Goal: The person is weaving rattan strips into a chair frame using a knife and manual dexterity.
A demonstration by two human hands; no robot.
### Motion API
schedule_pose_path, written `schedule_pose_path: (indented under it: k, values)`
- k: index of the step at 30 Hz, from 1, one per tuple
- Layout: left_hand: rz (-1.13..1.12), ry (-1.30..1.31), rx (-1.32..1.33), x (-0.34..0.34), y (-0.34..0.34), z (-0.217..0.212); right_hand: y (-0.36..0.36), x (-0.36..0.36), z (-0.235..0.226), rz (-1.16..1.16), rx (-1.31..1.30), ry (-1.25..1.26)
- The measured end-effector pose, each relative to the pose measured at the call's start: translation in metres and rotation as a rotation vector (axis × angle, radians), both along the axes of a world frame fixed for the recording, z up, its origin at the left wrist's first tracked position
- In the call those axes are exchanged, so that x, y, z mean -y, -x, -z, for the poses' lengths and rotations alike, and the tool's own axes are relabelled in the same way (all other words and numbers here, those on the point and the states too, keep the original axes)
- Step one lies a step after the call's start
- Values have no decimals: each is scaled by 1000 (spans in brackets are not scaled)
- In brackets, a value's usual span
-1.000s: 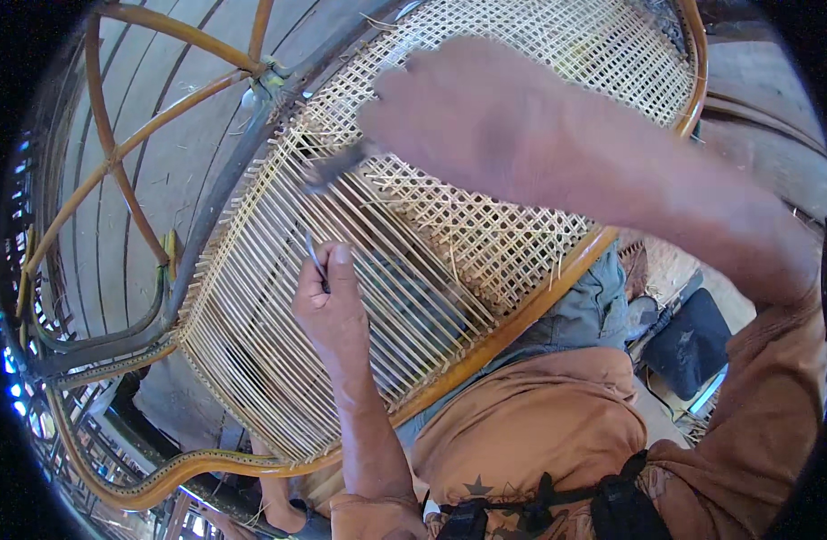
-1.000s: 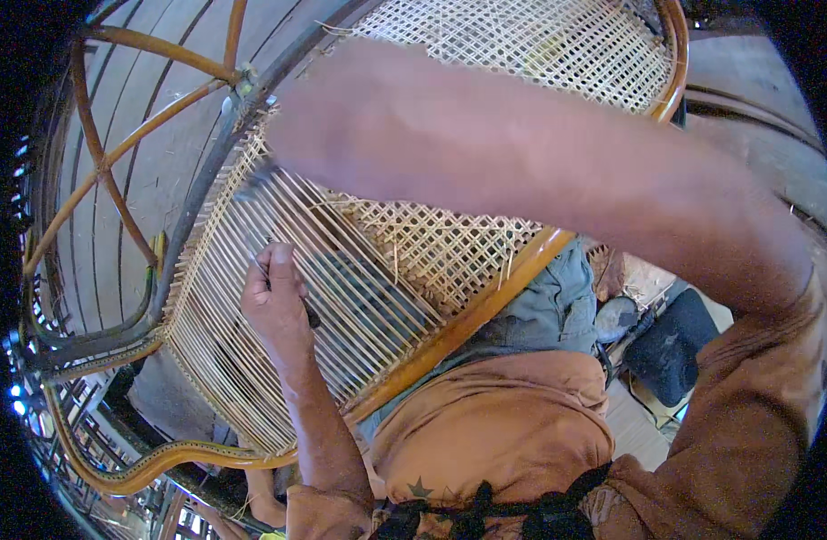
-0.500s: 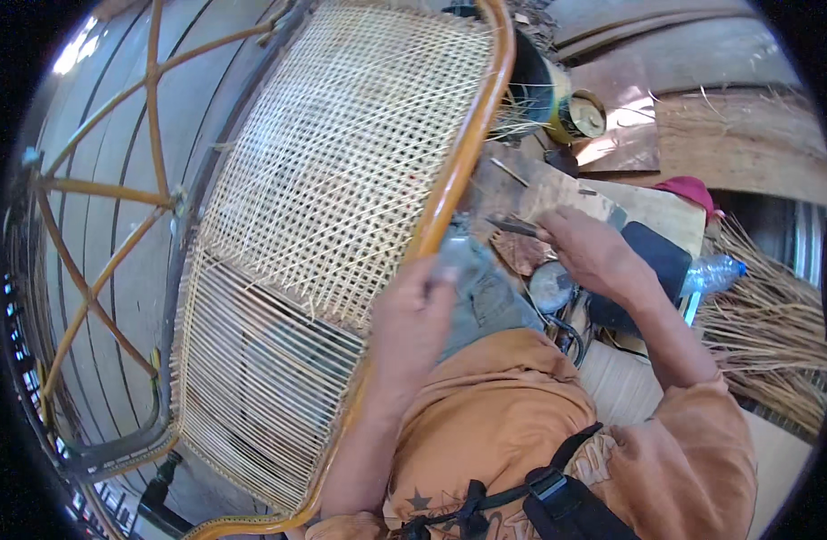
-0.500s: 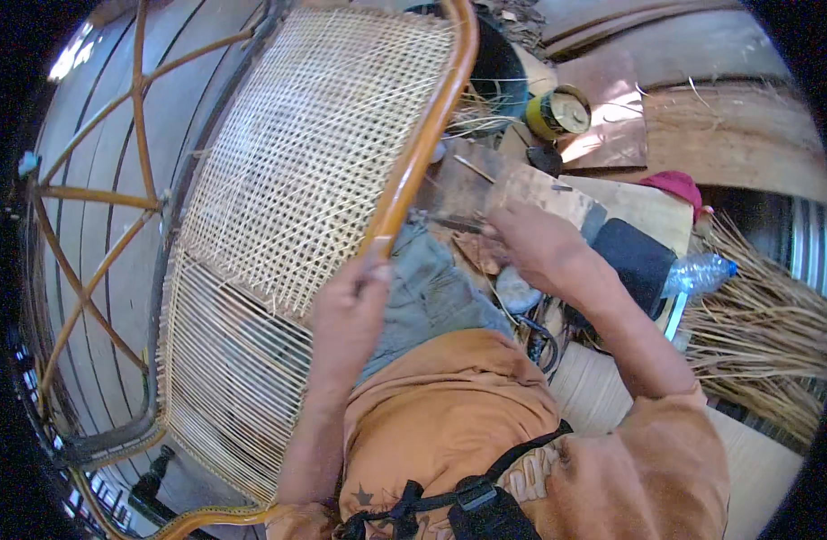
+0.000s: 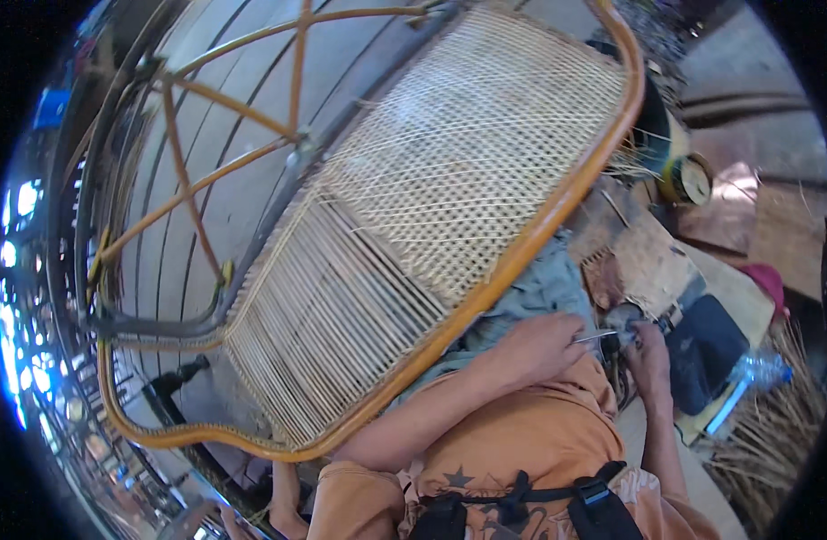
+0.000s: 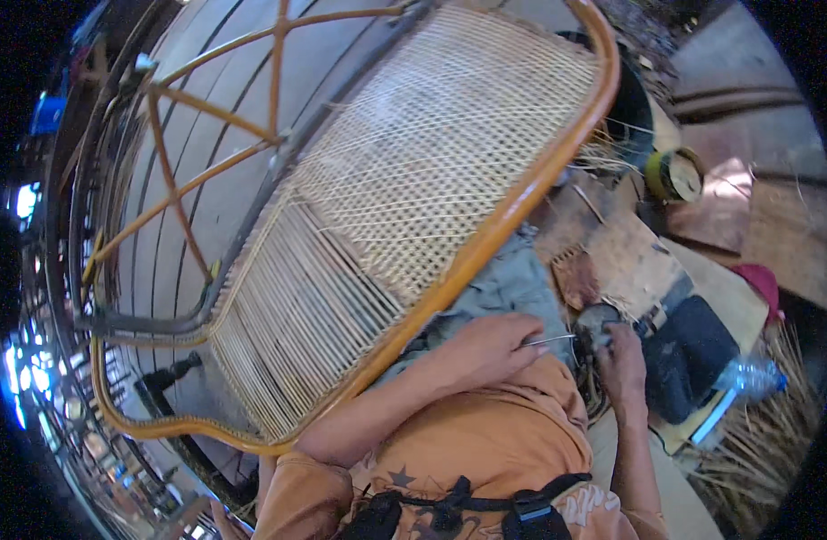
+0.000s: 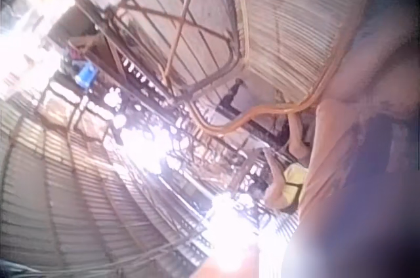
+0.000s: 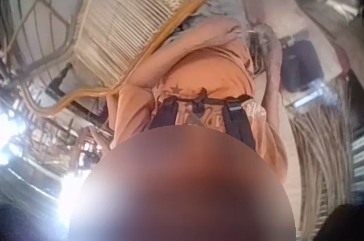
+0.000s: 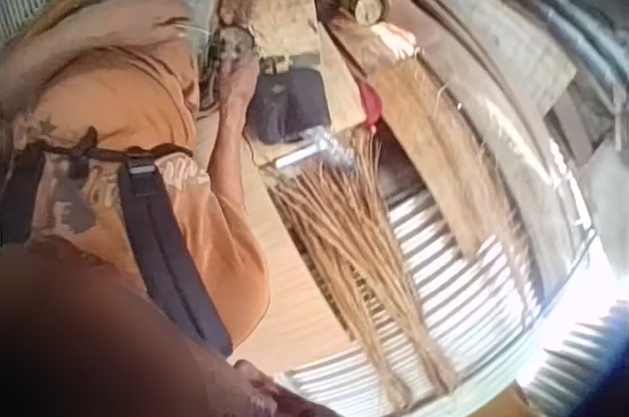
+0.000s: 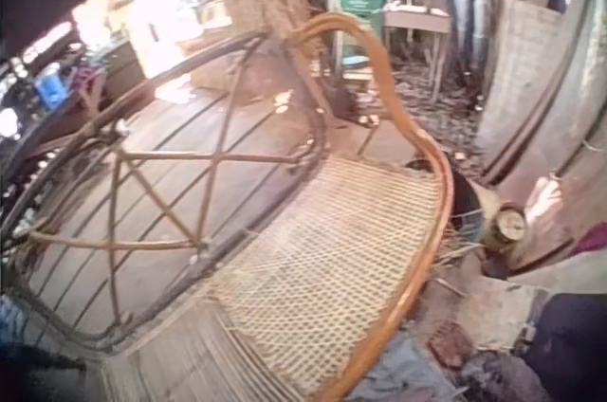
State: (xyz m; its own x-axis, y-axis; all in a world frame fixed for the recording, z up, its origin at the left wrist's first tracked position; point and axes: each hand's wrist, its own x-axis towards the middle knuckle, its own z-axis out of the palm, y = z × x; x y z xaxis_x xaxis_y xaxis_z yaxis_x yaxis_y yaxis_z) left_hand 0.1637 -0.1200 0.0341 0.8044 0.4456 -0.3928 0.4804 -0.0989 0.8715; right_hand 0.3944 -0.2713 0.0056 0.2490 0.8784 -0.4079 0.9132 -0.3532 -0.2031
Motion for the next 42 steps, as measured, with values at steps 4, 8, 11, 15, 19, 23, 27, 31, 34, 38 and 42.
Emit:
schedule_pose_path:
  k: [4,8,11,15,19,23,27,31,34,38,42]
  values:
    - [-191,197,4,19,82,16,60,-111,-23,272,-611,-277]
    - [-530,395,-137,43,141,17,156,-208,-11,-174,-805,-233]
    - [-656,478,-46,56,161,26,222,-257,14,-385,-800,-73]
    - [-659,442,-11,48,161,27,252,-288,54,-739,-575,-201]
    - [-625,479,33,48,166,34,263,-287,67,-849,-439,-104]
    - [-607,461,62,48,167,39,267,-280,66,-870,-395,-178]
    - [-595,475,98,45,170,39,264,-278,65,-915,-336,-167]
    - [-625,453,140,47,168,41,264,-280,63,-936,-335,-191]
    - [-676,416,168,49,169,41,266,-279,61,-924,-303,-142]
    - [-713,373,194,51,169,41,270,-281,58,-933,-249,-55]
    - [-690,422,210,46,170,38,265,-278,63,-879,-330,-142]
